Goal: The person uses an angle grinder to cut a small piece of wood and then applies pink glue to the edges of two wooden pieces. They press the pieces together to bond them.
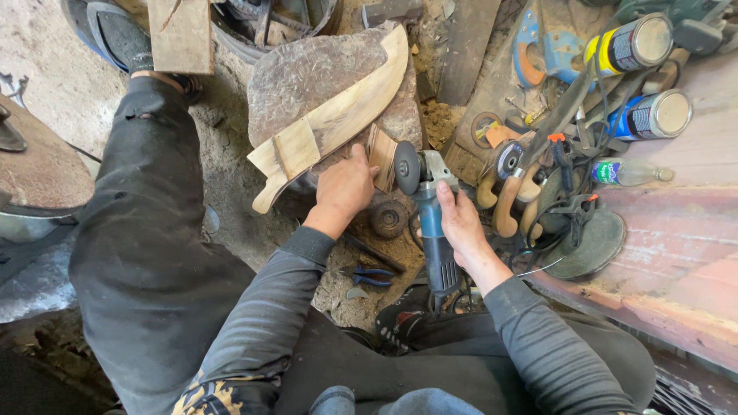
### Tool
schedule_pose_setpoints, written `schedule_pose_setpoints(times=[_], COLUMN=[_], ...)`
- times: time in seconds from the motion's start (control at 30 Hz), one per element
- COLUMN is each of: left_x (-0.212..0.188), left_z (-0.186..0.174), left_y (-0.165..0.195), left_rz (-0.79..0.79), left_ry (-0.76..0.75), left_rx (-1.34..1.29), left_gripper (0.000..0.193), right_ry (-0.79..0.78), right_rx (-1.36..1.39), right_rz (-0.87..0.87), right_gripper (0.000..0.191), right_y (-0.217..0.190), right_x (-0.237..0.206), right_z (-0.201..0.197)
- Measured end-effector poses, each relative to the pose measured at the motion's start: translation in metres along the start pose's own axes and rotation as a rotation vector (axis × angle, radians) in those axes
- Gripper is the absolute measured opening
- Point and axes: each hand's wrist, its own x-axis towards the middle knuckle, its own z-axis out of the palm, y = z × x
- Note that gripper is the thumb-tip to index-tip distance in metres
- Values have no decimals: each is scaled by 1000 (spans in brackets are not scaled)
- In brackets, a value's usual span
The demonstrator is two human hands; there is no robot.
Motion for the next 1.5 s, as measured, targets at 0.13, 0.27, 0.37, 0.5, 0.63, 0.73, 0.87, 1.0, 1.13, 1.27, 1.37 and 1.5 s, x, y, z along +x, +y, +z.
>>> schedule_pose_setpoints(times=[0.13,0.27,0.37,0.5,0.63,0.73,0.87,1.0,1.13,1.27,1.37,1.5], left_x=[4,8,6,-2,-12,-19,-25,-28,-28,-29,-30,-35], left_z=[2,1,-2,-3,-2,0,0,-2,-3,-2,0,-2], left_y=[-4,-6,-3,1,0,2,6,6,8,6,2,-2], left_rz=[-3,-3,-10,-16,-34,-44,-61,-42,-37,-22,-14,-33], left_ry=[7,4,-4,-24,-22,-4,-4,32,35,42,45,24], left_rx=[-2,-4,-5,-9,-12,-34,-38,-49,-52,-53,-46,-55], left_gripper=[38,38,37,38,38,38,39,38,37,37,37,36], right_ry=[6,11,13,17,31,42,9,11,15,10,13,18], right_rx=[-5,0,-20,-9,27,24,12,8,7,-16,-27,-30], right_rz=[9,14,31,2,-52,-5,-28,-28,8,11,26,30], right_gripper=[68,68,69,71,72,69,67,65,65,66,68,68], right_y=[2,1,-1,-3,-6,-8,-7,-6,-8,-10,-10,-12], right_x=[9,13,10,-3,-8,-10,-15,-16,-16,-17,-17,-22], right_z=[4,6,6,4,-1,-4,-2,1,0,2,6,14])
